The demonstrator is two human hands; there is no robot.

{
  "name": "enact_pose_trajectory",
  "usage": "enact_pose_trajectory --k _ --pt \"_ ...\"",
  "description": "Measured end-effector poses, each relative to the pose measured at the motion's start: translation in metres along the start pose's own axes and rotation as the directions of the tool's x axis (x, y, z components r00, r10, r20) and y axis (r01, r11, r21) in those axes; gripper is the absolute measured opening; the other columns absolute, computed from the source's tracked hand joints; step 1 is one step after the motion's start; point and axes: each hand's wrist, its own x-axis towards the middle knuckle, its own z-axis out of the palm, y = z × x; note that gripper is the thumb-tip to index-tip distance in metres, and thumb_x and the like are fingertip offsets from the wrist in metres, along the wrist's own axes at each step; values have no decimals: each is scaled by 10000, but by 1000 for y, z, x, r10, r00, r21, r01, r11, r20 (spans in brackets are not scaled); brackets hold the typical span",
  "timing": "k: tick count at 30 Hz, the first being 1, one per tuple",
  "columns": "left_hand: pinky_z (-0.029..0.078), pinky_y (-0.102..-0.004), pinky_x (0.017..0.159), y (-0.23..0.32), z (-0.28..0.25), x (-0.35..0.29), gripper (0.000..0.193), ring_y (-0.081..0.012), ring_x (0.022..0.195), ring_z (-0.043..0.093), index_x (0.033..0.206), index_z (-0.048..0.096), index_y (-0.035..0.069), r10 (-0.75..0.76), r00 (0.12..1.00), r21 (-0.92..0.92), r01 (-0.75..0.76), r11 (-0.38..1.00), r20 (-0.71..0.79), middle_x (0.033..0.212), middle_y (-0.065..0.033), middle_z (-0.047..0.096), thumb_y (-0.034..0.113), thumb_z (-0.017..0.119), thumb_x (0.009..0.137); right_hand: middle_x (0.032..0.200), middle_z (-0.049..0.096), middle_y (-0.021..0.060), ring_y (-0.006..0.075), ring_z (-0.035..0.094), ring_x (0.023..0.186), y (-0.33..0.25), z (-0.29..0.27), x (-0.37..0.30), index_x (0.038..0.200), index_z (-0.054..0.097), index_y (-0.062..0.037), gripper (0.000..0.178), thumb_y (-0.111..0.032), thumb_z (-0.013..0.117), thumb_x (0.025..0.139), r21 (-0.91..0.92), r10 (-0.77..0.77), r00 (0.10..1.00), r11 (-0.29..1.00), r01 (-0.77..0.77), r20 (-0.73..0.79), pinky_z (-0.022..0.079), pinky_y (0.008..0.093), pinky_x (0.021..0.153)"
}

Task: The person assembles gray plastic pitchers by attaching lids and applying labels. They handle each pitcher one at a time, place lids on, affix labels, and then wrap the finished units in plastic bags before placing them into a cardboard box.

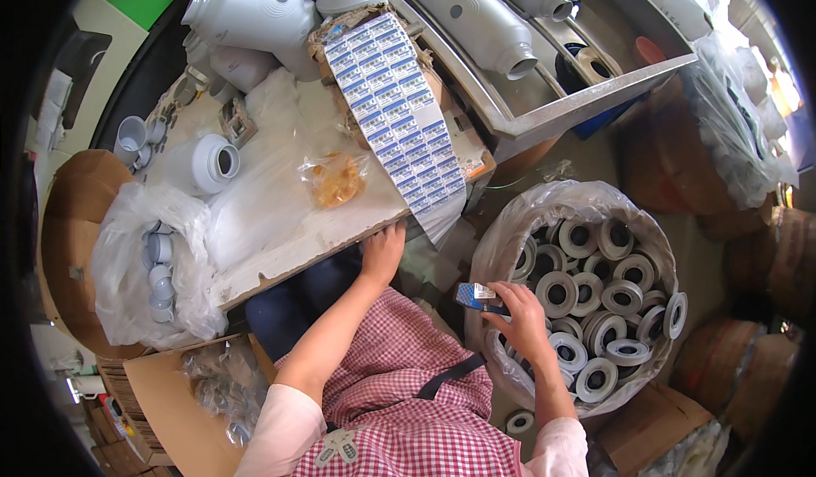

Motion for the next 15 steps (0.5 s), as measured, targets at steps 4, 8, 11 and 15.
enact_pose_trajectory --k 4,8,11,15 --pt "589 -439 857 12 -43 -10 385 -333 962 711 1327 615 31 -36 994 -224 58 973 99 1196 -126 682 85 632 946 1237 700 134 359 658 1110 2 0 6 1281 671 -60 587 -158 894 747 33 33 999 999 -33 -14 535 442 965" --pt "584 -417 888 0 -136 -2 362 -296 1071 705 1280 657 61 172 977 -692 -38 721 126 1251 -87 684 103 724 927 1225 699 144 365 660 1122 1 -2 14 1274 671 -47 590 -121 896 734 64 53 998 997 -50 -42 537 438 968" --pt "544 -433 1058 -18 -178 45 368 -281 1194 672 1311 674 75 57 946 -458 -206 865 -319 1315 -73 674 125 728 950 1219 695 154 367 657 1122 -4 -5 25 1273 669 -42 583 -119 890 740 56 49 996 997 -46 -68 537 439 961" --pt "271 -437 1291 -37 -169 108 629 -245 1552 360 1566 486 99 181 946 -185 -235 954 -268 1649 -39 438 259 679 989 1225 688 145 362 653 1103 -14 -16 44 1283 665 -48 583 -142 882 750 58 -51 995 997 56 -89 532 442 949"
